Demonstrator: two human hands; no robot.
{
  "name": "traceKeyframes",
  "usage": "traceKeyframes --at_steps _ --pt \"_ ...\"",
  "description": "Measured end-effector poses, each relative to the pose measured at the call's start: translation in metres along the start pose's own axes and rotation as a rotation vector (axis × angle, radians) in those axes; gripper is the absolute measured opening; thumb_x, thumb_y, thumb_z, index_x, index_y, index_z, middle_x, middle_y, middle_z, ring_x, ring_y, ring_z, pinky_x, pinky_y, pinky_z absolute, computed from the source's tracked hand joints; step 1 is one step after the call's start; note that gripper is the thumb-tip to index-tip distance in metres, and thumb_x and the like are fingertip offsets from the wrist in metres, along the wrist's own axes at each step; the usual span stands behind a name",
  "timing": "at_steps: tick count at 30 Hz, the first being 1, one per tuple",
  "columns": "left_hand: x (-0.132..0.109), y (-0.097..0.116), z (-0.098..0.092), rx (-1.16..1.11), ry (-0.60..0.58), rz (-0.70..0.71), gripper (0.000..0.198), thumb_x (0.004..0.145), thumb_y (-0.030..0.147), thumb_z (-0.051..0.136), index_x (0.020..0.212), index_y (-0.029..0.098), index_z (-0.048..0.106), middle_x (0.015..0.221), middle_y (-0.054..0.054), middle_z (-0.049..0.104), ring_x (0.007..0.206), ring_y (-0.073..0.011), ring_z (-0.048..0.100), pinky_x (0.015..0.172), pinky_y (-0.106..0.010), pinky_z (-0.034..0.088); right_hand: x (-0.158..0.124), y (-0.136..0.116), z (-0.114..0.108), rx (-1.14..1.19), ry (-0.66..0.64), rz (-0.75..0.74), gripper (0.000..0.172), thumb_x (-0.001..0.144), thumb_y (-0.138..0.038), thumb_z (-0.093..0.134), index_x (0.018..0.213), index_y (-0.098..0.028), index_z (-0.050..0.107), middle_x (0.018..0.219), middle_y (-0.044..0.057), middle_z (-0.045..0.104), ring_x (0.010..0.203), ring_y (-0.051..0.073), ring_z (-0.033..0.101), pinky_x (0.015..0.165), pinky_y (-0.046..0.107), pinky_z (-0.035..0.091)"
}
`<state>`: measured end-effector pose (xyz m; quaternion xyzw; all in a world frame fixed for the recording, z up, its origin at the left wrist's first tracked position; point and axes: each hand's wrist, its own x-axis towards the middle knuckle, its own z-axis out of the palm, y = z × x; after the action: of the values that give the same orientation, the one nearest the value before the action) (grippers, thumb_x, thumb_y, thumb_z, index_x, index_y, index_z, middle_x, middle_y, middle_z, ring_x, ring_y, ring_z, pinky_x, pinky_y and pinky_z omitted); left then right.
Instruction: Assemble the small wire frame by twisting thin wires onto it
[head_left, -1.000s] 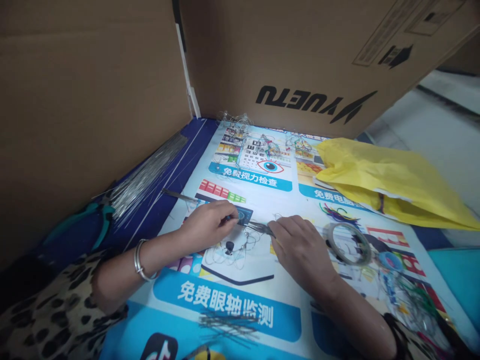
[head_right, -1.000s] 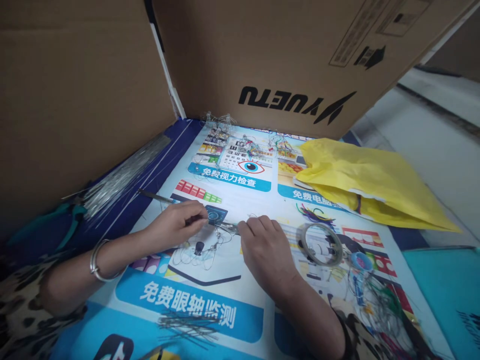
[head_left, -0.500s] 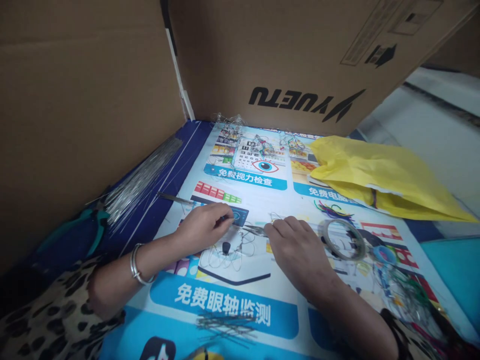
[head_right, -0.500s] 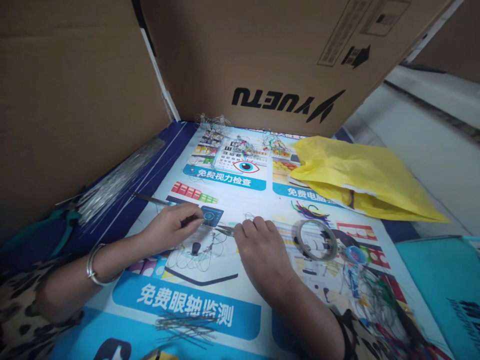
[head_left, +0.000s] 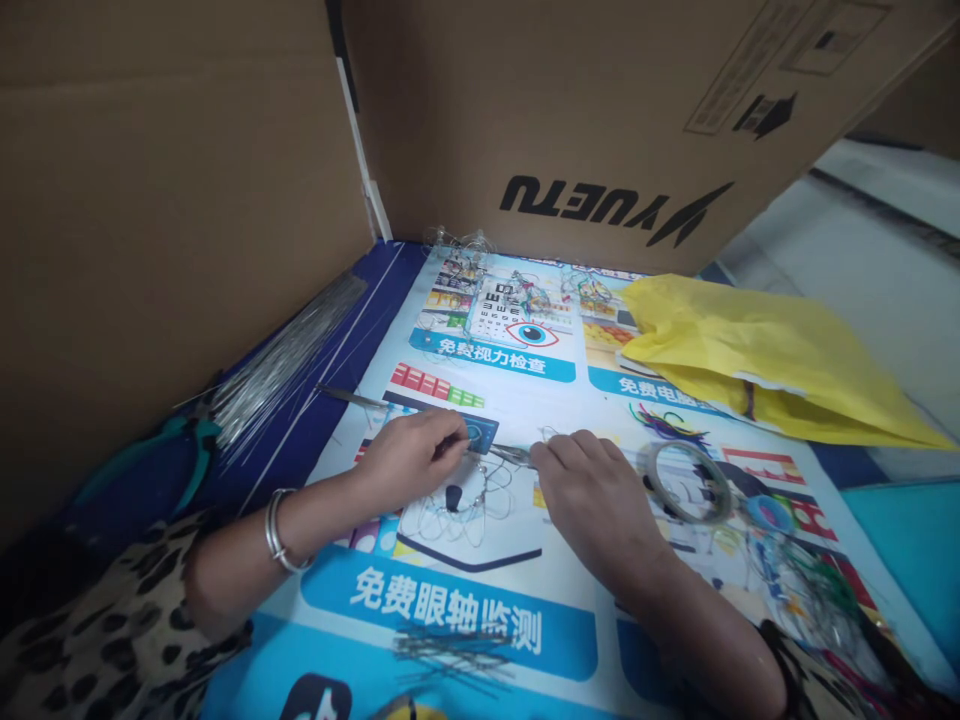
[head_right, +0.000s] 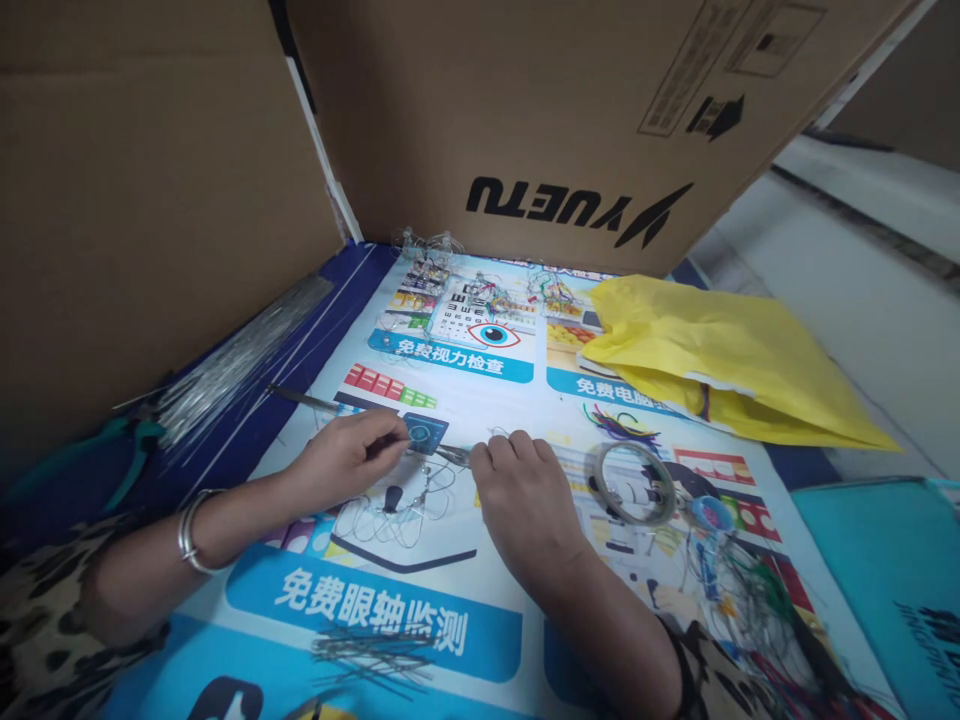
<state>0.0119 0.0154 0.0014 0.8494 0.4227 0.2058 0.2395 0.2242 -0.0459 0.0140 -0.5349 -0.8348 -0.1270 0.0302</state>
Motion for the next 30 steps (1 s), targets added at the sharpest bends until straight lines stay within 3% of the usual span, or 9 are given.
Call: traceKeyframes --at_steps 9,16,23,30 --pt "-0.001 -0.001 0.006 0.083 0.042 0.079 0.011 0.079 0.013 0.046 0.071 0.017 0.051 0.065 0.002 0.054 0.059 -0.0098 0.048 0.055 -0.021 0.034 -0.001 0.001 -0.003 0.017 0.002 -0.045 0.014 0.076 -0.006 0.055 0.077 -0.018 0.061 0.072 0.004 0.058 0.069 0.02 0.045 0.061 0.033 0.028" --pt "-0.003 0.0 0.007 0.125 0.066 0.163 0.012 0.079 0.013 0.045 0.07 0.017 0.051 0.065 0.002 0.053 0.059 -0.0102 0.048 0.055 -0.022 0.035 -0.002 0.001 -0.005 0.013 -0.005 -0.077 0.013 0.076 -0.009 0.058 0.084 -0.017 0.063 0.075 0.003 0.058 0.073 0.021 0.046 0.063 0.034 0.029" --pt "-0.003 -0.001 0.008 0.147 0.071 0.175 0.012 0.079 0.012 0.045 0.069 0.017 0.05 0.065 0.002 0.052 0.059 -0.0103 0.047 0.055 -0.022 0.035 -0.004 -0.001 -0.009 -0.059 0.053 -0.114 0.015 0.076 -0.009 0.057 0.089 -0.015 0.063 0.076 0.005 0.058 0.073 0.022 0.045 0.063 0.035 0.029" --pt "-0.003 -0.007 0.005 0.103 0.03 0.158 0.011 0.083 0.013 0.045 0.075 0.017 0.051 0.07 0.001 0.054 0.063 -0.0108 0.051 0.057 -0.021 0.036 -0.005 -0.001 -0.008 -0.05 0.026 -0.112 0.016 0.076 -0.01 0.06 0.091 -0.016 0.063 0.077 0.004 0.058 0.074 0.021 0.046 0.064 0.034 0.029"
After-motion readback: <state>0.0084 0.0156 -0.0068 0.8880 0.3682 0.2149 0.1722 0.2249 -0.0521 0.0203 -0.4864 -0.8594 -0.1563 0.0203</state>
